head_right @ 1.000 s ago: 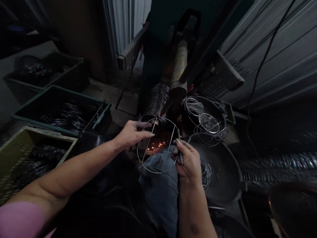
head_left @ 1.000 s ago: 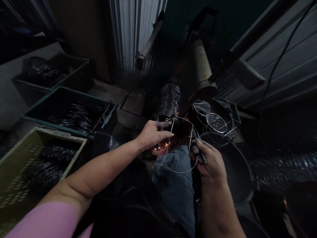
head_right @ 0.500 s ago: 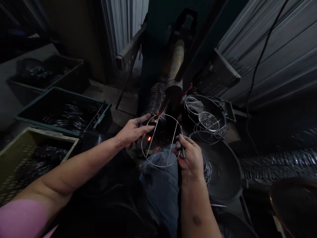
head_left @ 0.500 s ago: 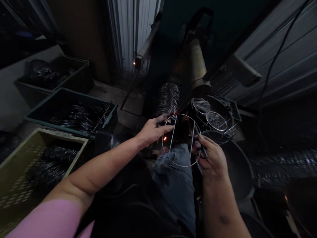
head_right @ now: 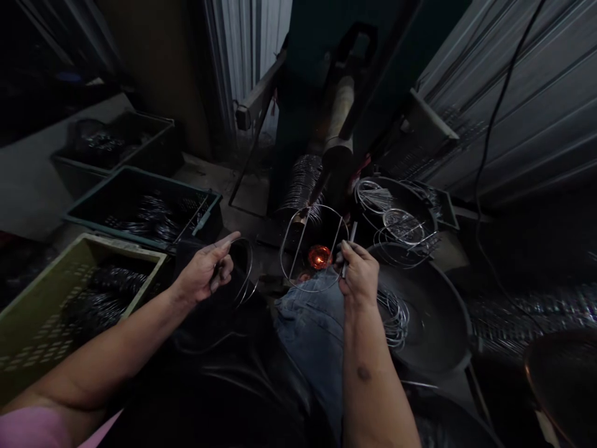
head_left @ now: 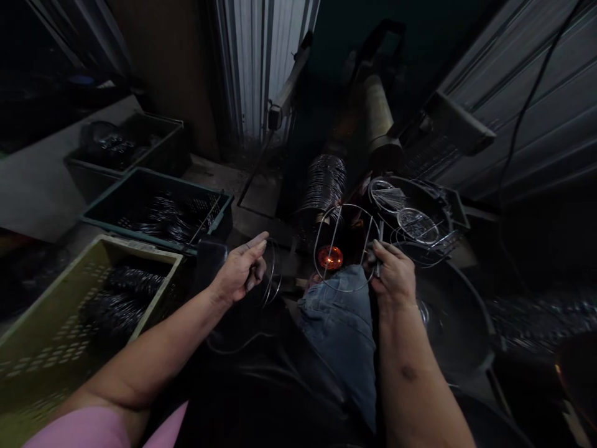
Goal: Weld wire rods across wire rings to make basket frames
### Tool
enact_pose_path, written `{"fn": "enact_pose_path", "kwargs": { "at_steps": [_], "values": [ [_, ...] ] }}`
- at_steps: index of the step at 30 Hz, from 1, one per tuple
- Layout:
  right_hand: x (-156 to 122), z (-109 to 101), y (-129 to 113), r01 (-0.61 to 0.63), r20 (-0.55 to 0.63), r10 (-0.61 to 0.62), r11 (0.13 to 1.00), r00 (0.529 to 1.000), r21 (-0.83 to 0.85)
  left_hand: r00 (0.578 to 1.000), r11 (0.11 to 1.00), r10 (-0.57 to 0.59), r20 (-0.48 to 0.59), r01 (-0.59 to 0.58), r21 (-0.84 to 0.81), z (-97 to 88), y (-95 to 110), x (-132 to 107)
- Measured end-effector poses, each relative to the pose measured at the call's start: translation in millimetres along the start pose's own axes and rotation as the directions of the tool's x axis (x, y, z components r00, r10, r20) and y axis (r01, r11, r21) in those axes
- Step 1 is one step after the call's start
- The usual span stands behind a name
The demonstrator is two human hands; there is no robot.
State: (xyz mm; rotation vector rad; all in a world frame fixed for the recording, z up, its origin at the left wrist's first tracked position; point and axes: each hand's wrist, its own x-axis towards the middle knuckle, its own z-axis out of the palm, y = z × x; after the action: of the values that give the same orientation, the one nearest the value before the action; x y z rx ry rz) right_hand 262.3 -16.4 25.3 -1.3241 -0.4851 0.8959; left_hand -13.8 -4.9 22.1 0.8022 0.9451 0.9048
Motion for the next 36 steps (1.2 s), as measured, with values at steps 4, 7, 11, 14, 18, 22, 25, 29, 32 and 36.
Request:
{"fn": "enact_pose_path", "kwargs": {
  "at_steps": [4, 7, 11, 14, 18, 22, 25, 29, 32, 36],
  "values": [
    [7.1, 26.9, 15.5, -0.063, 0.056, 0.066, 0.996, 0.996, -0.057, 1.000, 1.000, 0.004, -0.002, -0.004, -0.012, -0.5, -6.7, -3.2],
    [15.4, 50.7, 25.1, -0.035, 0.051, 0.041, 0.993, 0.998, -0.110, 1.000, 1.000, 0.001, 0.002, -0.001, -0.030, -1.0, -6.6, -6.7],
    [18.8, 52.5, 31.8, 0.071, 0.006, -0.072, 0.976, 0.997, -0.207, 1.000, 0.995, 0.007, 0.018, -0.005, -0.104, -8.5, 0.0, -15.9],
    [1.9, 33.3, 41.8, 0.103, 0.015, -0.103, 0.944, 0.995, -0.313, 0.998, 0.982, 0.001, 0.069, 0.012, -0.190, -15.6, 4.2, -20.2],
    [-40.6, 21.4, 67.8, 0.072, 0.228, 0.043, 0.877, 0.973, -0.474, 0.989, 0.965, -0.021, 0.144, 0.057, -0.257, -17.1, 3.6, -18.7],
    [-59.3, 29.8, 86.3, 0.107, 0.406, 0.158, 0.823, 0.900, -0.557, 0.983, 0.964, -0.030, 0.180, 0.076, -0.255, -13.3, 0.5, -16.8],
    [-53.9, 28.8, 86.2, 0.149, 0.405, 0.133, 0.792, 0.904, -0.592, 0.978, 0.953, -0.024, 0.206, 0.084, -0.290, -13.7, 0.0, -18.5],
    [-56.4, 21.3, 86.0, 0.160, 0.414, 0.146, 0.770, 0.898, -0.618, 0.978, 0.932, 0.018, 0.209, 0.060, -0.359, -15.4, -0.1, -20.7],
    [-64.1, 14.9, 83.6, 0.170, 0.435, 0.145, 0.777, 0.888, -0.606, 0.983, 0.943, 0.047, 0.180, 0.016, -0.334, -14.9, -2.6, -18.6],
    [-58.0, -6.6, 47.2, 0.267, 0.468, 0.067, 0.746, 0.881, -0.610, 0.995, 0.982, -0.042, 0.090, 0.057, -0.178, -12.8, -10.0, -12.4]
  ]
}}
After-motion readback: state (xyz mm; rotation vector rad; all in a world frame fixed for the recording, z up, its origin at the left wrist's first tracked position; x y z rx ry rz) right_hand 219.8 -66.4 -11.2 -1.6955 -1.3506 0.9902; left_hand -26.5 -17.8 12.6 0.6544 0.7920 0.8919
